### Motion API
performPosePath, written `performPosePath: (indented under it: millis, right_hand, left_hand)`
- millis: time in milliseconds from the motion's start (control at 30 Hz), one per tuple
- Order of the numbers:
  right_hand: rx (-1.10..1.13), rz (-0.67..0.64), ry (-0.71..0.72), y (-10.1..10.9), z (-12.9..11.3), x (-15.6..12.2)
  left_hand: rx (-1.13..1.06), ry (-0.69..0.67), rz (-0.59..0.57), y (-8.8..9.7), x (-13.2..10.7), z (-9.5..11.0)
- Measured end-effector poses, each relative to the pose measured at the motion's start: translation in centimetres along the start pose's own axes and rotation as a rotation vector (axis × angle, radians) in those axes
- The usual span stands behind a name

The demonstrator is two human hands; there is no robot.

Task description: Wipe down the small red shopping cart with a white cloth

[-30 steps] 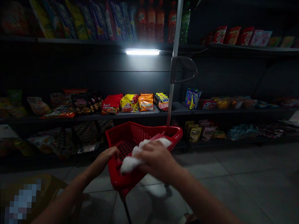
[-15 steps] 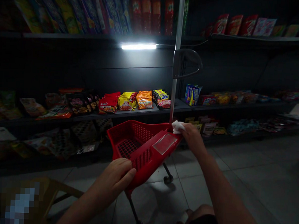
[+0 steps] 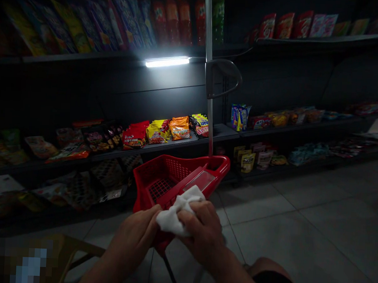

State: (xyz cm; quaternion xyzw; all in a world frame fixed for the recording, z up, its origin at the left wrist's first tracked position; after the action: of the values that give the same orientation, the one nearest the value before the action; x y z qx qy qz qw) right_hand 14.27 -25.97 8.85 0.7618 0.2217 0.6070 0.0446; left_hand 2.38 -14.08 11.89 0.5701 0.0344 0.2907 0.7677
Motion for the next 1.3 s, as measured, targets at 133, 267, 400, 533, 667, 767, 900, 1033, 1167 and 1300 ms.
performPosePath:
  millis: [133, 267, 400, 533, 667, 767, 900, 1033, 1167, 1300]
  right_hand:
    - [-0.177, 0.131, -0.169, 2.4, 9.3, 1.5]
    - [-0.122, 0.117, -0.33, 3.1, 14.4, 3.3]
    - [-0.059, -0.032, -0.123, 0.4, 6.8, 3.4]
    - [0.017, -0.158, 0.2, -2.6, -3.6, 1.9]
    - [-0.031, -0.128, 0.249, -2.3, -2.2, 1.0]
    - [-0.093, -0.051, 0.088, -0.1, 5.4, 1.8]
    - [-0.17, -0.09, -0.18, 1.4, 11.3, 4.5]
    - [-0.174, -0.344, -0.134, -1.1, 5.1, 6.8]
    - [-0.097, -0.52, 0.04, -3.7, -1.0, 8.1]
    - [-0.051, -0.718, 0.013, -4.4, 2.7, 9.4]
  left_hand:
    - [0.011, -0.094, 0.081, 0.6, -0.9, -1.3]
    - [-0.092, -0.12, 0.032, 1.5, -1.6, -2.5]
    - [-0.124, -0.131, 0.038, 1.8, -1.8, -2.9]
    - [-0.148, -0.165, 0.05, 1.6, -1.9, -2.9]
    - [-0.108, -0.181, 0.086, 2.2, -2.6, -3.6]
    - [-0.083, -0.21, 0.1, 2.8, -3.1, -4.2]
    - [-0.084, -0.207, 0.089, 3.3, -3.4, -4.8]
    - [-0.063, -0.214, 0.097, 3.4, -3.6, -5.0]
    - [-0.03, -0.24, 0.147, 3.7, -4.2, -5.4]
    - [-0.068, -0.197, 0.122, 4.0, -4.4, -6.1]
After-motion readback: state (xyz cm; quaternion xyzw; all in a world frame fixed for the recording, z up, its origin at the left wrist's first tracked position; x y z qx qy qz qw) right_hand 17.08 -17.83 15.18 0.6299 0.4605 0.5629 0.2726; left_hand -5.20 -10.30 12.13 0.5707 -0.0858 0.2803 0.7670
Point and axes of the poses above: each hand's wrist, its own x-axis towards the middle knuckle, its own y-axis out of the back of the hand, z = x × y, the point moved 5 cm from there along x, towards the middle knuckle, and after that the axes turned 3 degrees about z, right-handed, at the moved point
